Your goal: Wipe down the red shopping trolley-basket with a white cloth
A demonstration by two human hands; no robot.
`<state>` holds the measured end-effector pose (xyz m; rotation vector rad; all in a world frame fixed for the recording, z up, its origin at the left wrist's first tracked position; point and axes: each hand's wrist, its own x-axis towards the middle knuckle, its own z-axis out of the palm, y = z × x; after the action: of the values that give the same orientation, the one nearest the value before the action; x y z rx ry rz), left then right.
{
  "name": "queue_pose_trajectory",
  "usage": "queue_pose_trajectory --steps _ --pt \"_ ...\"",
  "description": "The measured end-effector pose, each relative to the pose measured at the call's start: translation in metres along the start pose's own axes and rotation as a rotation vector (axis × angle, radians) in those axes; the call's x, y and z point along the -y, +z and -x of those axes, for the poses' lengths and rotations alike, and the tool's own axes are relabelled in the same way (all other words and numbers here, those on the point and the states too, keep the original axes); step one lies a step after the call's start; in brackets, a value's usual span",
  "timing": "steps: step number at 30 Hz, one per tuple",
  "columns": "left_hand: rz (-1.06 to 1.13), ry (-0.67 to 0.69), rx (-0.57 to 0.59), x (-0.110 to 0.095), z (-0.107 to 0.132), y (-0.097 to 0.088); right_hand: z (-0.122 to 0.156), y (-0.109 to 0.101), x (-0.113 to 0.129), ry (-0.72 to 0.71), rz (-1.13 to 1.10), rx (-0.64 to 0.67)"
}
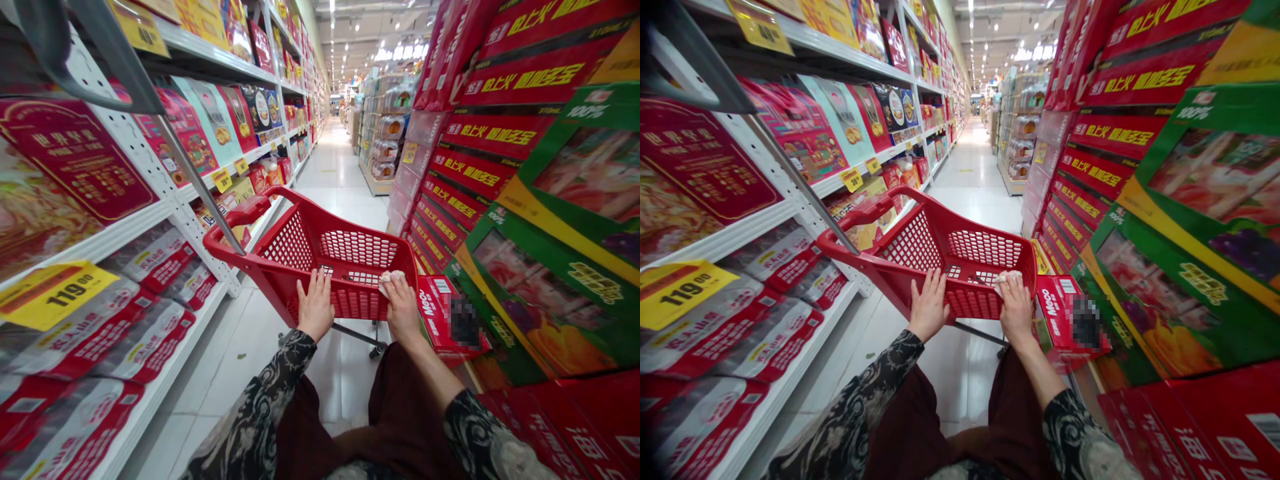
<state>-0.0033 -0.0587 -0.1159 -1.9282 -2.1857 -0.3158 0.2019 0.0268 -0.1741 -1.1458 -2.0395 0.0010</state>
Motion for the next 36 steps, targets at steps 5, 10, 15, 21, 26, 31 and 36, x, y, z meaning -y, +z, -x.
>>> queue_pose_trajectory --steps 5,10,15,21,26,31,36 --pt "0.082 -0.011 -0.003 -0.008 -0.001 -0.001 -0.008 0.006 0.022 0.011 -0.21 -0.036" --pt "0.554 -0.026 -0.021 -0.03 -0.006 -0.005 -0.027 0.008 0.081 0.183 -0.676 -0.082" --pt "1.138 -0.185 0.026 -0.053 -0.019 -0.007 -0.036 0.001 0.11 0.548 -1.196 -0.141" --pt "0.931 -0.121 -0.038 -0.05 -0.029 -0.013 -0.041 -0.004 0.113 0.659 -1.481 -0.076" --pt "0.704 -0.163 -0.044 -0.046 -0.027 -0.013 -0.041 -0.009 0.109 0.622 -1.54 0.153" --pt "0.595 -0.204 -0.075 -0.039 -0.032 -0.018 -0.045 -0.006 0.1 0.615 -1.439 0.229" --pt "0.362 -0.027 -0.318 0.008 -0.038 -0.033 -0.035 -0.005 0.069 0.506 -0.832 -0.016"
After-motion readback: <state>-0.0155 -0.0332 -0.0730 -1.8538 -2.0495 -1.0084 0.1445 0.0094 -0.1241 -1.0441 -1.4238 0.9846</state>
